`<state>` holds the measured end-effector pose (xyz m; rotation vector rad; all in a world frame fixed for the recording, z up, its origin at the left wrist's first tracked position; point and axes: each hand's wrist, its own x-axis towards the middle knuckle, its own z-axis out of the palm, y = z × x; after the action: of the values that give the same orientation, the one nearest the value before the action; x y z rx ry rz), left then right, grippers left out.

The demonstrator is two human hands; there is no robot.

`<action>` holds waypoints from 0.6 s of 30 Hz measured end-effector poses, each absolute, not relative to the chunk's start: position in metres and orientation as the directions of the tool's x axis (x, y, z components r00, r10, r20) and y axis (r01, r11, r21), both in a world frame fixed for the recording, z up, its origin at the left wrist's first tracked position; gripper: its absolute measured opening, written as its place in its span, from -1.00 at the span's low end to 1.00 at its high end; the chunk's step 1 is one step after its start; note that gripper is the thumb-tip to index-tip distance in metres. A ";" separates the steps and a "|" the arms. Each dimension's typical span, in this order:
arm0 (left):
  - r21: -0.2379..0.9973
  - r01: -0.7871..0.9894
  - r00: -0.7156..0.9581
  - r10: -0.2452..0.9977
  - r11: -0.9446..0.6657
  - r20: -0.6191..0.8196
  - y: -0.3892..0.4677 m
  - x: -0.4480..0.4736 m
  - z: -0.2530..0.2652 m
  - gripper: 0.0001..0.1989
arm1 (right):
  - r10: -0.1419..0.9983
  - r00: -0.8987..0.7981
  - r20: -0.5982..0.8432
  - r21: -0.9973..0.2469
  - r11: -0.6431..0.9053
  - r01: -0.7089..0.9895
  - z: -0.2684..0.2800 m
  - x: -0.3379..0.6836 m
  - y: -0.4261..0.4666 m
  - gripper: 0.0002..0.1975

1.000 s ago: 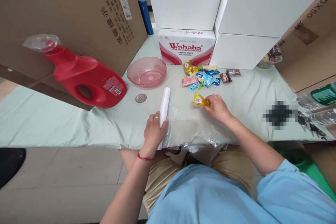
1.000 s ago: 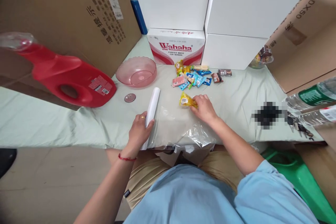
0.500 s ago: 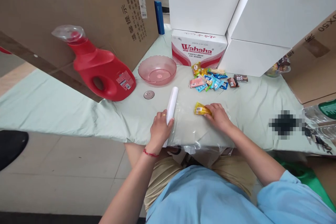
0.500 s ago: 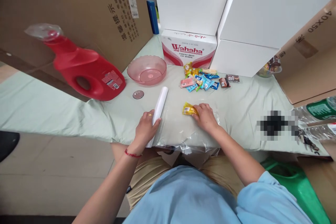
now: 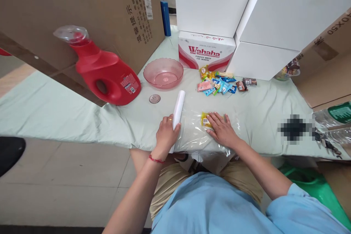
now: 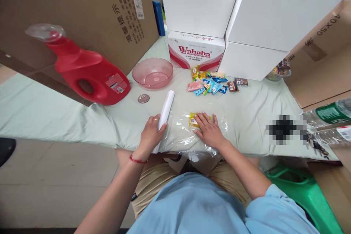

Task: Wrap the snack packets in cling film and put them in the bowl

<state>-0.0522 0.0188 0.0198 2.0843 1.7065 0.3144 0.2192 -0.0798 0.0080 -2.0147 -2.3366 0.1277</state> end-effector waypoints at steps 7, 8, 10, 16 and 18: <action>0.430 0.889 0.217 0.972 -0.159 -0.090 0.018 -0.050 0.020 -0.48 | 0.997 -0.062 -0.046 -0.205 0.052 0.977 0.029 0.204 -0.055 -0.35; 0.415 0.896 0.217 0.971 -0.159 -0.096 0.018 -0.050 0.023 -0.48 | 0.997 -0.067 -0.024 -0.219 0.060 0.974 0.031 0.196 -0.048 -0.33; 0.376 0.910 0.235 0.965 -0.174 -0.120 0.019 -0.050 0.030 -0.49 | 0.995 -0.094 0.015 -0.241 0.095 0.966 0.031 0.177 -0.032 -0.30; 0.224 0.957 0.233 0.948 -0.184 -0.216 0.041 -0.040 0.051 -0.41 | 0.980 -0.156 0.122 -0.307 0.187 0.933 0.011 0.118 0.003 -0.36; 0.177 0.968 0.206 0.965 -0.177 -0.162 0.051 -0.031 0.052 -0.41 | 0.981 -0.138 0.140 -0.328 0.177 0.928 0.003 0.106 0.010 -0.40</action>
<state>-0.0310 0.0512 0.0516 2.2405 1.8405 -0.0182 0.1064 0.0096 0.0033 -1.8163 -2.1401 0.2314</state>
